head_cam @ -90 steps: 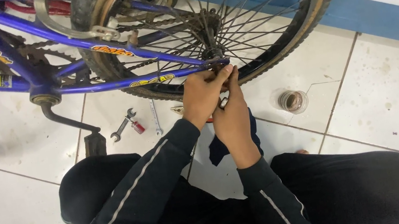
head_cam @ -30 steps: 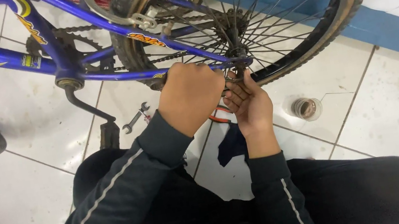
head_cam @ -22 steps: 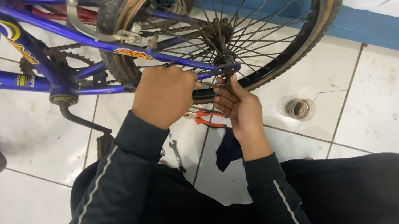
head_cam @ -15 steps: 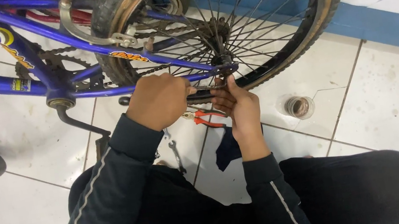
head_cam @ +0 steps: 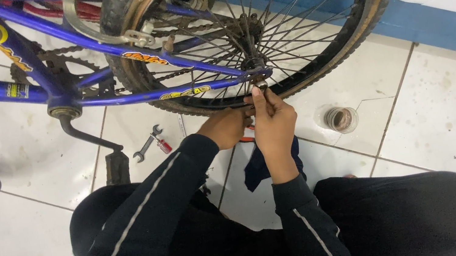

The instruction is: Adjusting the rear wheel hub and axle components of a bicycle using hand tools

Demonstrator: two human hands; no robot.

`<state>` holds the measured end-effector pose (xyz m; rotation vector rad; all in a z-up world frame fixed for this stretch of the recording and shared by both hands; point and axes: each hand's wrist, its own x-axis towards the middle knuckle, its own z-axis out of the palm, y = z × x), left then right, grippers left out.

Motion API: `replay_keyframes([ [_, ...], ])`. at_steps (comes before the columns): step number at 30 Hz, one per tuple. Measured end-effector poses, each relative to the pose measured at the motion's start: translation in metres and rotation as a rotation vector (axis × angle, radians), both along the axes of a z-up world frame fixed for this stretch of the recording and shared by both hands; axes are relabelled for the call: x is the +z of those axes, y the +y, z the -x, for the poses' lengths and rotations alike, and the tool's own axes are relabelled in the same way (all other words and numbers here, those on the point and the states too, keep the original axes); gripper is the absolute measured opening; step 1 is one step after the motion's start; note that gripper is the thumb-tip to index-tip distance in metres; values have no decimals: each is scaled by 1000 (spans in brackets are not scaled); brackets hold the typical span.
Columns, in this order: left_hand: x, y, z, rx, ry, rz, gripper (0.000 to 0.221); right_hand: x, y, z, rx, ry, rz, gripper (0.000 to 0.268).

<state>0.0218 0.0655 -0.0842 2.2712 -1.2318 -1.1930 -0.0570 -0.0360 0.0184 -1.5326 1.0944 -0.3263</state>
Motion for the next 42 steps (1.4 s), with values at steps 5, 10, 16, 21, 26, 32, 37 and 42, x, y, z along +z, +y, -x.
replay_keyframes([
  [5, 19, -12, -5, -24, -15, -26, 30, -2, -2, 2, 15, 37, 32, 45],
  [10, 3, -7, -10, -135, -174, -36, 28, -6, 3, 3, 3, 43, 3, 46],
  [16, 57, -7, -13, -175, -187, -38, 26, 0, 5, 3, -1, 31, -23, 49],
  [21, 61, -7, -9, -144, -169, -33, 24, -9, 10, 7, 9, -4, 44, 44],
  [26, 44, 3, -17, -196, -196, -53, 24, -10, 10, 5, -41, -101, -126, 42],
  [32, 97, 4, -37, -231, -316, -127, 24, -4, 5, 0, -78, -256, -405, 43],
  [37, 155, 6, -47, -110, -333, -155, 27, -4, -2, 1, -96, -343, -625, 45],
  [42, 186, 4, -59, -95, -438, -109, 25, -22, -5, 4, -115, -416, -752, 41],
])
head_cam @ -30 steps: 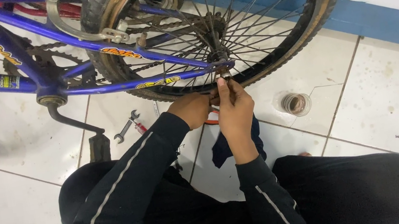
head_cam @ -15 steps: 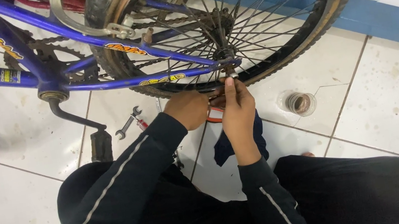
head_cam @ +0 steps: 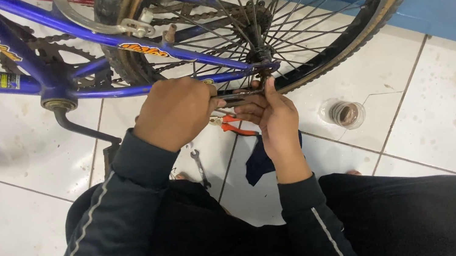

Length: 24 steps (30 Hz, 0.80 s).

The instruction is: Adjusting the rear wheel hub and axle components of a bicycle using hand tools

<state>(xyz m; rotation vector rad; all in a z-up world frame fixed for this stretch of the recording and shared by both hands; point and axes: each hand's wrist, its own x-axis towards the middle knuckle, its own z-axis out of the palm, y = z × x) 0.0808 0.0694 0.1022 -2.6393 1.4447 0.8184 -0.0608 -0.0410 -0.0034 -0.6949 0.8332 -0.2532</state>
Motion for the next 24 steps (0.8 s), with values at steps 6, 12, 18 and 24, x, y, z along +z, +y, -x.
replay_keyframes([
  [6, -99, 18, 12, -127, -182, 24, 18, 7, -1, -6, 82, 75, 162, 46],
  [12, -161, -10, 57, 57, 277, 153, 19, 19, 11, -5, 291, 431, 798, 54],
  [18, -162, -21, 67, 202, 508, 245, 26, -22, -2, 11, 316, 408, 793, 47],
  [24, -166, -10, 48, 17, 368, 165, 25, 9, 8, 4, 206, 323, 664, 44],
])
